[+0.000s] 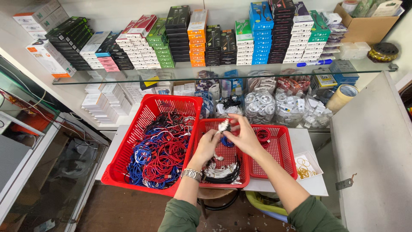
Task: The person sorts tangled charging cables by color and connector type from a large red basket into smaller red baskets. They separate white, black, red, and blue cables, placing them into designated baskets on the counter.
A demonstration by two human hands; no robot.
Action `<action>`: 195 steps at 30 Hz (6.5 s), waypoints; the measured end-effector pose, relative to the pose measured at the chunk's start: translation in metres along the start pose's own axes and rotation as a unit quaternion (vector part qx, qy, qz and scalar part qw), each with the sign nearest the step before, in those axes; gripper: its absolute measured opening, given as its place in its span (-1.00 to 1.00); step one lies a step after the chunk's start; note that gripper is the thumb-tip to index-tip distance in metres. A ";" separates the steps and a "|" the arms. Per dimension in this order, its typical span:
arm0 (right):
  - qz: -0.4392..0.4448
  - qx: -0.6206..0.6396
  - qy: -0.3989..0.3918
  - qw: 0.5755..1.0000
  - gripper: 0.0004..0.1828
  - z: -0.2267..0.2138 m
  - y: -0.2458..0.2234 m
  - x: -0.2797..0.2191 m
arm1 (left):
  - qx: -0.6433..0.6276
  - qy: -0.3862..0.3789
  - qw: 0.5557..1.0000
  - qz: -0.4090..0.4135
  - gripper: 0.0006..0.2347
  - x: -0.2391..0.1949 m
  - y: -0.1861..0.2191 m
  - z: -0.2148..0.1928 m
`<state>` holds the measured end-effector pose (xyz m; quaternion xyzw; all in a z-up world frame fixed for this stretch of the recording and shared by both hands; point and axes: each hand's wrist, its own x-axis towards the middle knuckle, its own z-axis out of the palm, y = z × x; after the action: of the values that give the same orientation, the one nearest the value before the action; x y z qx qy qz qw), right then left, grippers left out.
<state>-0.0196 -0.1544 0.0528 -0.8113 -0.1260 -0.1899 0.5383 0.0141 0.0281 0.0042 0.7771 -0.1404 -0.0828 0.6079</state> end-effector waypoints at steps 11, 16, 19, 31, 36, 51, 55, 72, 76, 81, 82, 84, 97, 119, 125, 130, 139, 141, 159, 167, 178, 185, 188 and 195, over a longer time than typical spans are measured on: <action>0.212 0.786 0.009 0.580 -0.74 0.010 0.091 -0.029 | -0.455 0.105 0.884 -0.014 -0.86 0.005 -0.041 0.021; 0.317 0.669 0.009 0.672 -0.36 0.003 0.037 -0.012 | -0.285 0.018 0.958 0.010 -0.84 -0.010 0.003 0.013; 0.255 0.559 -0.112 0.781 -0.41 -0.017 0.005 0.002 | -0.201 -0.015 0.979 0.019 -0.82 -0.016 0.019 0.003; 0.127 0.094 -0.134 0.978 -0.15 -0.019 0.022 0.009 | -0.307 0.030 0.947 -0.090 -0.85 0.003 -0.004 0.000; 0.105 -0.080 -0.313 0.941 -0.11 0.012 0.054 -0.027 | -0.456 0.024 0.884 -0.105 -0.90 0.006 -0.019 0.002; 0.004 -0.254 -0.452 0.855 -0.45 0.017 0.067 -0.092 | 0.519 0.086 0.846 -0.085 -0.52 -0.077 -0.065 0.014; 0.015 -0.277 -0.423 0.862 -0.49 0.016 0.084 -0.098 | 0.481 -0.023 0.874 0.066 -0.59 -0.088 -0.092 0.020; 0.061 -0.337 -0.423 0.839 -0.28 0.035 0.086 -0.111 | 0.514 -0.193 0.834 -0.051 -0.62 -0.057 -0.115 0.034; 0.006 -0.344 -0.377 0.860 -0.32 0.035 0.100 -0.083 | 0.586 -0.156 0.795 0.018 -0.73 -0.049 -0.100 0.027; -0.002 -0.411 -0.367 0.835 -0.56 0.027 0.092 -0.045 | 0.623 -0.010 0.772 0.121 -0.66 -0.038 -0.111 0.021; -0.019 -0.418 -0.379 0.825 -0.57 0.028 0.091 -0.044 | 0.613 -0.044 0.783 0.095 -0.61 -0.038 -0.119 0.022; -0.054 -0.432 -0.404 0.804 -0.58 0.029 0.095 -0.048 | 0.588 -0.128 0.798 0.032 -0.55 -0.033 -0.135 0.025; 0.117 -0.326 -0.506 0.790 -0.26 0.091 0.139 -0.047 | 0.603 -0.194 0.772 -0.062 -0.71 -0.031 -0.136 0.036; -0.145 -0.257 -0.451 0.842 -0.53 0.014 0.081 -0.089 | 0.554 -0.158 0.787 0.221 -0.64 -0.100 -0.053 -0.036; -0.059 -0.274 -0.449 0.848 -0.71 0.022 0.094 -0.098 | 0.551 -0.161 0.789 0.217 -0.65 -0.108 -0.088 -0.041; -0.044 -0.301 -0.363 0.881 -0.64 0.031 0.096 -0.110 | 0.575 -0.134 0.784 0.191 -0.75 -0.091 -0.108 -0.024; -0.009 -0.326 -0.461 0.825 -0.65 0.023 0.073 -0.107 | 0.565 -0.138 0.785 0.213 -0.83 -0.100 -0.105 -0.018; 0.013 -0.329 -0.438 0.837 -0.67 0.020 0.067 -0.106 | 0.531 -0.118 0.816 0.193 -0.80 -0.101 -0.096 -0.019; -0.002 -0.331 -0.451 0.829 -0.60 0.065 0.113 -0.092 | 0.547 -0.116 0.827 0.057 -0.83 -0.090 -0.132 0.008; 0.025 -0.276 -0.403 0.872 -0.63 0.051 0.099 -0.090 | 0.357 -0.020 0.926 0.120 -0.84 -0.089 -0.101 0.001; 0.133 -0.131 -0.268 0.945 -0.67 0.132 0.066 0.004 | 0.264 0.075 0.955 0.115 -0.84 -0.064 -0.066 -0.097; 0.158 -0.186 -0.194 0.950 -0.66 0.219 0.070 0.040 | 0.201 0.096 0.974 0.039 -0.84 -0.060 -0.081 -0.207; 0.183 -0.218 -0.168 0.944 -0.67 0.244 0.083 0.040 | 0.179 0.063 0.982 0.004 -0.83 -0.050 -0.093 -0.241; 0.251 -0.238 -0.155 0.925 -0.68 0.263 0.106 0.044 | 0.159 0.041 0.986 0.030 -0.83 -0.032 -0.100 -0.269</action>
<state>0.1082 0.0467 -0.1065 -0.9401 0.0488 0.0550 0.3330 0.0765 0.3082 -0.0273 0.8620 -0.1494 -0.0091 0.4843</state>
